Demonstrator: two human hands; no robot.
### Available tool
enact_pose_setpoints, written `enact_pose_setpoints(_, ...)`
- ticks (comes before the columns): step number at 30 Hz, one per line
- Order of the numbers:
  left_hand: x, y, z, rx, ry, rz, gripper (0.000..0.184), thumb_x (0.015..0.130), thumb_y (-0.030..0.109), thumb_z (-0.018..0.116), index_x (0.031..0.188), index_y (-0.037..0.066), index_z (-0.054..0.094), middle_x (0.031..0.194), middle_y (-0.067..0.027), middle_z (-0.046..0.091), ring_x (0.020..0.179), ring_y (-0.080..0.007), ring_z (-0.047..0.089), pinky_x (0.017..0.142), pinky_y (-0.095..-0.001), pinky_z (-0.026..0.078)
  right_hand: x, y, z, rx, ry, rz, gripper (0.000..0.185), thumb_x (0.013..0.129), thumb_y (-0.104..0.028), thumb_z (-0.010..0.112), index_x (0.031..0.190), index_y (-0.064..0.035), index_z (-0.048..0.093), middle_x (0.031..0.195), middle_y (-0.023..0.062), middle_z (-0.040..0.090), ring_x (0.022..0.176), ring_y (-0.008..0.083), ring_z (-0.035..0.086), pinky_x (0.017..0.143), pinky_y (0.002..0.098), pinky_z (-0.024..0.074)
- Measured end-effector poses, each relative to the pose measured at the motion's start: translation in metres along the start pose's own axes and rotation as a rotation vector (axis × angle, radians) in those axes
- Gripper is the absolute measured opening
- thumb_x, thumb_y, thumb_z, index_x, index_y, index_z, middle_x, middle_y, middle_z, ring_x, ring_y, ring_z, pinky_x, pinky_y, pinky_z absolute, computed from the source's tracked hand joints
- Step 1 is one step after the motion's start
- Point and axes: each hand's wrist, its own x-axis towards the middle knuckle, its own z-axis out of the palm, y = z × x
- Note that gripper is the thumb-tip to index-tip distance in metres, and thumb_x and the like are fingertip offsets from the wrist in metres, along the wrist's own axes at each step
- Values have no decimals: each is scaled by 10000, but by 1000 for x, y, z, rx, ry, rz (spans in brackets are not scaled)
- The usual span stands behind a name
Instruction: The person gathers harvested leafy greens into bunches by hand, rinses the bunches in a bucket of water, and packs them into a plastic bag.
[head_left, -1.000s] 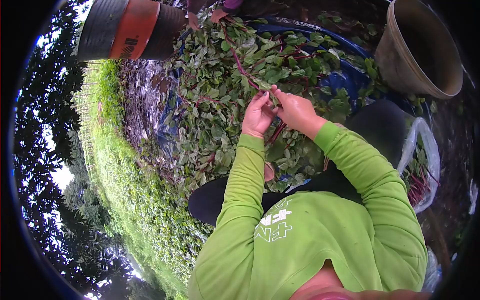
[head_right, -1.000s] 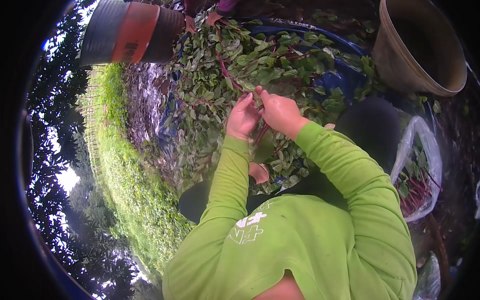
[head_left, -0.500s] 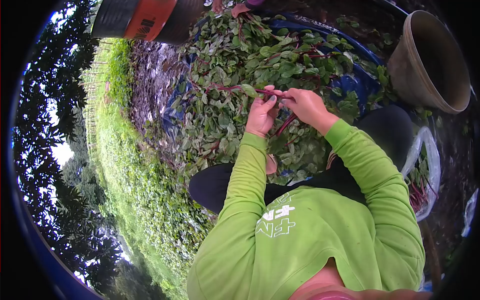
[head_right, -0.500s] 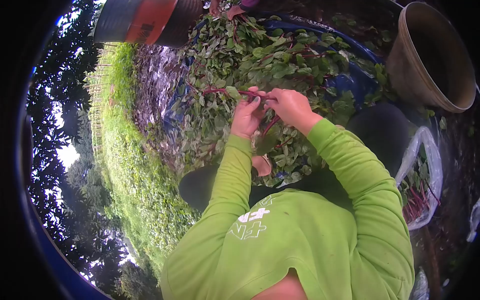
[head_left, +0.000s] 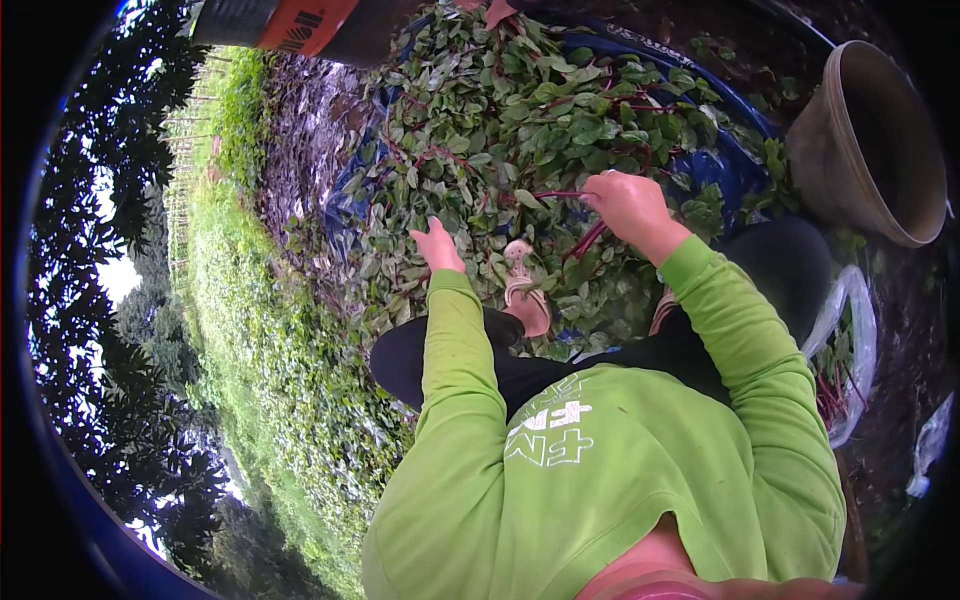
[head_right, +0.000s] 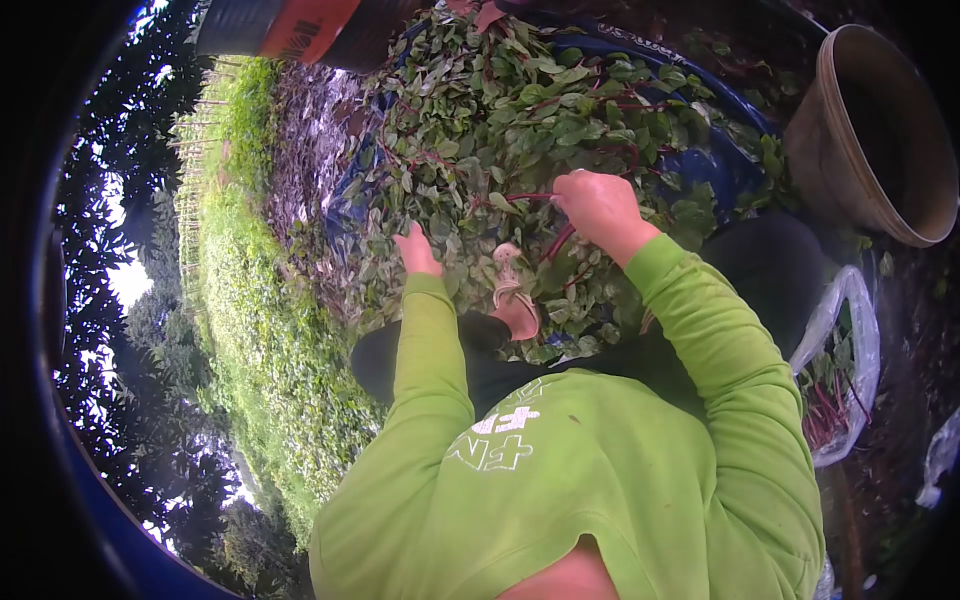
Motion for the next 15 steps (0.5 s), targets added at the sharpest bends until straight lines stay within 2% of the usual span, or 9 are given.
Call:
enact_pose_setpoints(1, -10, 14, 4, 124, 75, 313, 763, 980, 459, 604, 1552, 42, 320, 1564, -227, 383, 1464, -370, 319, 1199, -515, 234, -1, 2, 3, -15, -4, -20, 166, 905, -278, 647, 900, -119, 693, 858, 95, 680, 828, 337, 668, 705, 472, 515)
enact_pose_setpoints(3, -45, 60, 16, 456, -374, 818, 875, 925, 598, 616, 1579, 111, 297, 1579, -194, 377, 1463, -389, 314, 1196, -560, 205, 0, -2, 5, -47, -52, -12, 164, 902, -280, 652, 895, -120, 689, 862, 95, 679, 828, 336, 670, 701, 472, 517)
enact_pose_setpoints(5, -101, 94, 27, 732, -758, 1034, 803, 890, 625, 639, 1518, 168, 435, 1513, -125, 491, 1462, -330, 337, 1193, -572, 186, 1, -6, 10, -49, -73, -15, 160, 898, -279, 658, 895, -122, 688, 864, 95, 678, 825, 339, 670, 699, 474, 518)
enact_pose_setpoints(7, -107, 94, 42, 781, -1076, 885, 534, 938, 525, 621, 1340, 174, 611, 1292, -75, 648, 1347, -304, 472, 1177, -557, 214, 3, -5, 13, -26, -52, -27, 154, 893, -276, 666, 899, -124, 689, 866, 95, 676, 820, 346, 671, 696, 478, 518)
enact_pose_setpoints(10, -110, 75, 64, 837, -1033, 1059, 276, 962, 358, 622, 1099, 123, 671, 1044, -69, 678, 1161, -306, 572, 1141, -548, 269, -1, -2, 15, -180, -65, -109, 145, 873, -266, 672, 870, -122, 691, 843, 81, 679, 792, 312, 694, 669, 444, 543)
enact_pose_setpoints(13, -134, 59, 67, 663, -918, 1343, 141, 939, 232, 634, 979, 98, 635, 950, -93, 637, 1037, -334, 593, 1099, -532, 325, -14, 1, 26, -280, -111, -202, 99, 858, -217, 648, 856, -131, 697, 839, 74, 681, 774, 283, 710, 653, 416, 563)
enact_pose_setpoints(14, -138, 57, 67, 770, -903, 1441, 139, 916, 204, 653, 949, 76, 610, 953, -113, 634, 1041, -332, 595, 1080, -508, 364, -17, 3, 31, -324, -161, -205, 89, 855, -199, 640, 861, -132, 699, 842, 75, 682, 776, 283, 711, 656, 417, 564)
enact_pose_setpoints(15, -138, 54, 64, 752, -923, 1446, 141, 917, 186, 654, 965, 66, 597, 960, -126, 628, 1044, -339, 593, 1072, -510, 376, -17, -1, 30, -366, -209, -209, 85, 853, -182, 632, 867, -134, 701, 845, 76, 682, 778, 284, 712, 660, 417, 565)
